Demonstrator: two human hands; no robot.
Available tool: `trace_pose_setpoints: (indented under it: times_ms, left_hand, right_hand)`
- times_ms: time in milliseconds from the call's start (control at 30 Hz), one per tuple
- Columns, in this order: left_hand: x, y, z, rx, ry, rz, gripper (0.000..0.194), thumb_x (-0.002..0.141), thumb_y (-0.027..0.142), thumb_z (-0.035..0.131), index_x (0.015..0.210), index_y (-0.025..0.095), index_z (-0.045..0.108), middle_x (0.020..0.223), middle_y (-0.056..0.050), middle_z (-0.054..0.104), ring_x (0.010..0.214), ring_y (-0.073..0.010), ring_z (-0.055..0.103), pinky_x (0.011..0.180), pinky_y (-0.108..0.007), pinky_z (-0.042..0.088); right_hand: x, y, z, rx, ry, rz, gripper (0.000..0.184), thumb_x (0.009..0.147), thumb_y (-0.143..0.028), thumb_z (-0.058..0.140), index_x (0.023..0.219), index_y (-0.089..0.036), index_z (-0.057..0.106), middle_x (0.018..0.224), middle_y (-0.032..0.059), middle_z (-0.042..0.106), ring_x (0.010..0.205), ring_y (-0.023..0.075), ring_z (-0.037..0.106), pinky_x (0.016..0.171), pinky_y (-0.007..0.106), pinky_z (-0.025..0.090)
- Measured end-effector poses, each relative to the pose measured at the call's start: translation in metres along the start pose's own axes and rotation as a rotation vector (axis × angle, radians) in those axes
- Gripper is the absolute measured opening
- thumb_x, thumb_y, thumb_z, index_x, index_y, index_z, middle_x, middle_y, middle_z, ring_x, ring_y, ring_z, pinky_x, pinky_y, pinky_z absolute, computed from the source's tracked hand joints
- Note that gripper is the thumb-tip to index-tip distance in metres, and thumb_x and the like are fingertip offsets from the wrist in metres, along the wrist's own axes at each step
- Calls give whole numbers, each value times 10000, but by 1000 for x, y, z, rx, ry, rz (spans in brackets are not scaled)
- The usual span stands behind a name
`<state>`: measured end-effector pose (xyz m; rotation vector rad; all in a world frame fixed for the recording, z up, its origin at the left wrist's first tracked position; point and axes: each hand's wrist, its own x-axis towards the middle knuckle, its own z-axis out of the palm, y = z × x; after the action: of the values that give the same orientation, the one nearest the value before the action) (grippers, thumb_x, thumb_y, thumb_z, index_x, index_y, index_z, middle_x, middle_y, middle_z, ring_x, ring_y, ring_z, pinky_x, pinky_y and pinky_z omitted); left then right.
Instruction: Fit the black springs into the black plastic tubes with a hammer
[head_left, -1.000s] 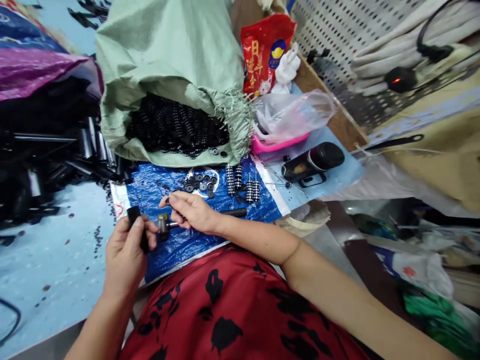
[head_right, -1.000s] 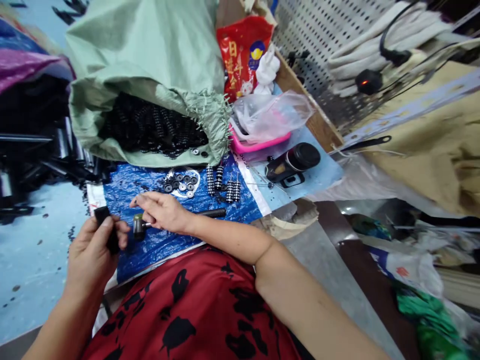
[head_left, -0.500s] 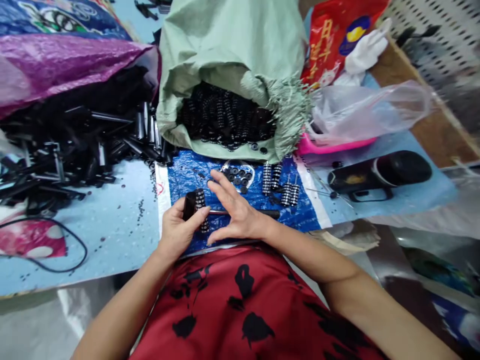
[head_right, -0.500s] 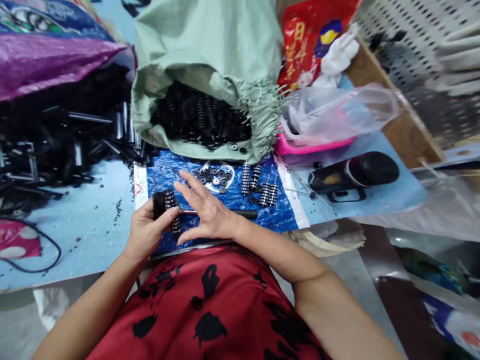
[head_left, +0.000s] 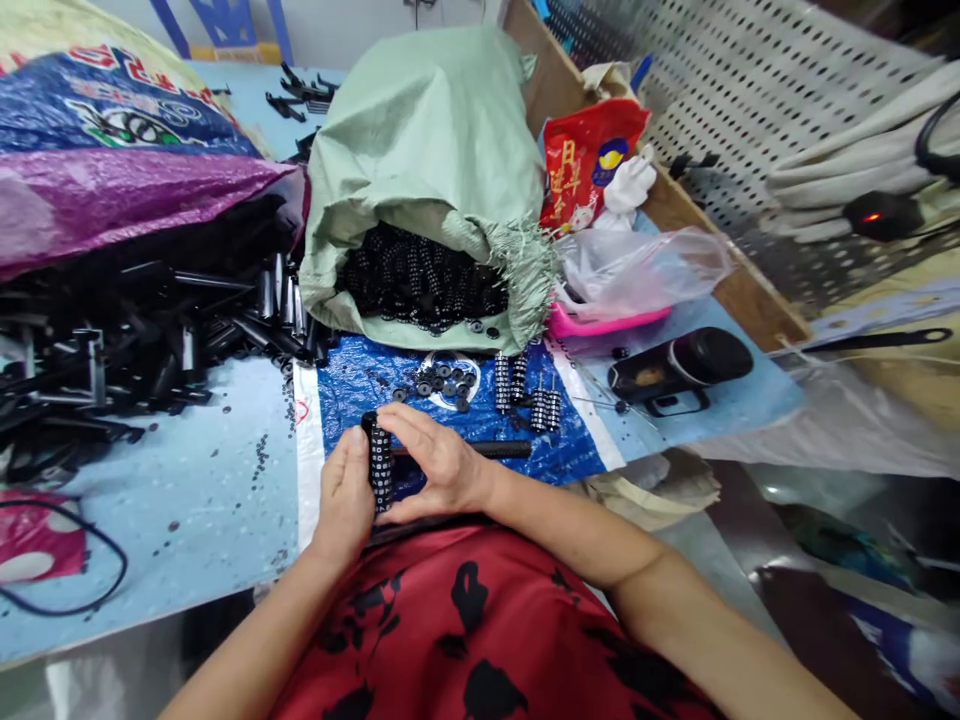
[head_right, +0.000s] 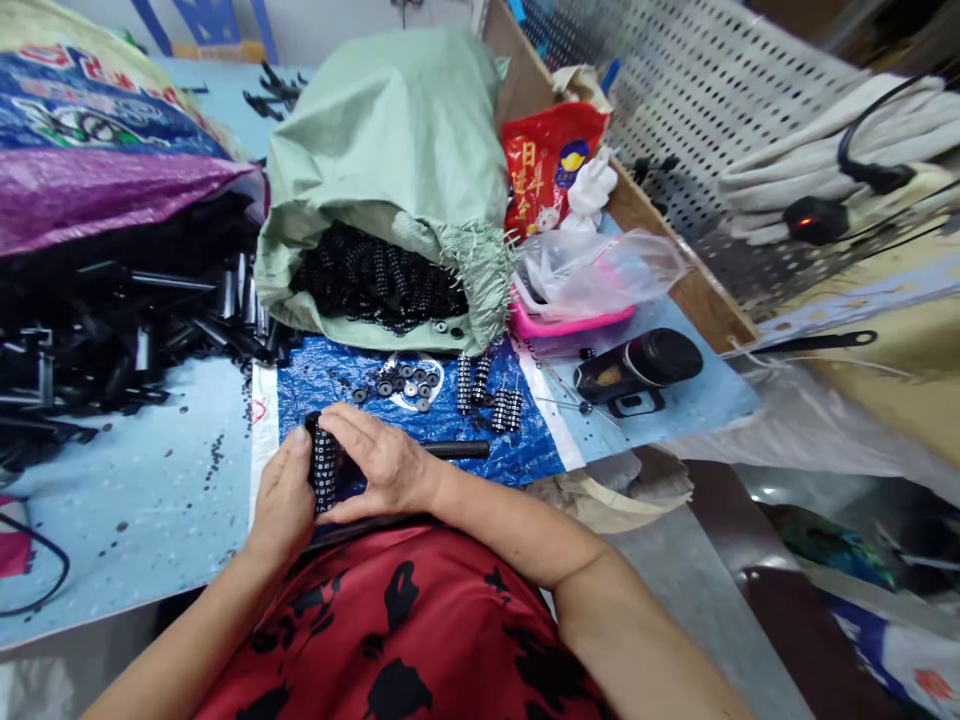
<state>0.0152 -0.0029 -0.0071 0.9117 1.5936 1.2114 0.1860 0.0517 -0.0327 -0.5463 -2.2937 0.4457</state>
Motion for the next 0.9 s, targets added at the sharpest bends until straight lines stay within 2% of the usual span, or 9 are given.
trace_pose_setpoints:
  times_ms: [167, 333, 433, 567, 633, 700, 767, 833, 900]
  left_hand:
    - [-3, -5, 0, -106, 16, -46, 544, 866, 735, 697, 938, 199, 756, 850, -26, 683, 781, -158, 582, 706, -252, 504]
    - [6, -3, 0, -377, -75, -221, 520, 701, 584, 922, 1028, 200, 795, 962, -38, 758, 891, -169, 673, 849, -274, 552]
    - [13, 2, -5, -425, -161, -365, 550, 600, 510, 994, 980, 164, 797, 868, -56, 759, 776, -170, 681, 718, -270, 554]
    - [17, 6, -6, -490, -260, -496, 528, 582, 488, 999, 907, 159, 744, 751, -44, 721, 634, -169, 653, 606, -288, 543]
    - [18, 3, -8, -470, -220, -441, 532, 606, 507, 980, 929, 176, 716, 752, -29, 715, 604, -166, 641, 605, -301, 551]
    - [20, -2, -15, -324, -125, -241, 506, 667, 529, 935, 969, 189, 714, 780, -28, 723, 628, -168, 645, 636, -302, 547]
    - [26, -8, -30, -16, -31, 27, 419, 758, 517, 865, 1000, 197, 744, 842, -45, 743, 710, -179, 661, 714, -307, 536]
    - [33, -15, -49, 343, -14, 221, 309, 828, 471, 799, 988, 208, 779, 909, -64, 757, 791, -196, 665, 786, -318, 510]
    - [40, -20, -65, 602, -86, 281, 263, 839, 445, 782, 973, 219, 800, 924, -73, 756, 824, -216, 658, 794, -327, 484]
  right_hand:
    - [2, -2, -5, -55, 96, -73, 1084, 854, -648, 759, 1626, -52, 285, 1494, 249, 525, 1487, 258, 515, 1220, 370, 529]
    - [-3, 0, -3, -116, 0, 8, 974, 903, -697, 670, 1580, -47, 408, 1507, 259, 521, 1496, 278, 510, 1216, 401, 536]
    - [-4, 3, -3, -99, -49, 16, 993, 892, -686, 690, 1590, -41, 404, 1525, 265, 505, 1507, 289, 495, 1222, 411, 529]
    - [0, 5, -6, -15, -27, 23, 1131, 846, -692, 743, 1656, -65, 265, 1544, 250, 488, 1507, 272, 492, 1236, 395, 511]
    - [-3, 4, -11, -31, -20, 37, 1168, 838, -740, 722, 1665, -78, 231, 1556, 234, 486, 1524, 278, 469, 1265, 423, 477]
    - [-13, 1, -17, -127, -48, 87, 1058, 868, -735, 691, 1618, -79, 334, 1531, 220, 521, 1514, 296, 470, 1256, 462, 468]
    - [-28, -1, -24, -272, -129, 182, 669, 956, -585, 670, 1426, -120, 570, 1373, 178, 643, 1349, 281, 590, 1123, 445, 536]
    - [-41, -4, -29, -390, -219, 276, 281, 1021, -397, 613, 1144, -158, 698, 1105, 122, 713, 1050, 220, 659, 913, 378, 558]
    - [-45, -7, -32, -423, -246, 325, 207, 1044, -311, 556, 1021, -167, 703, 943, 93, 690, 875, 184, 621, 798, 343, 526]
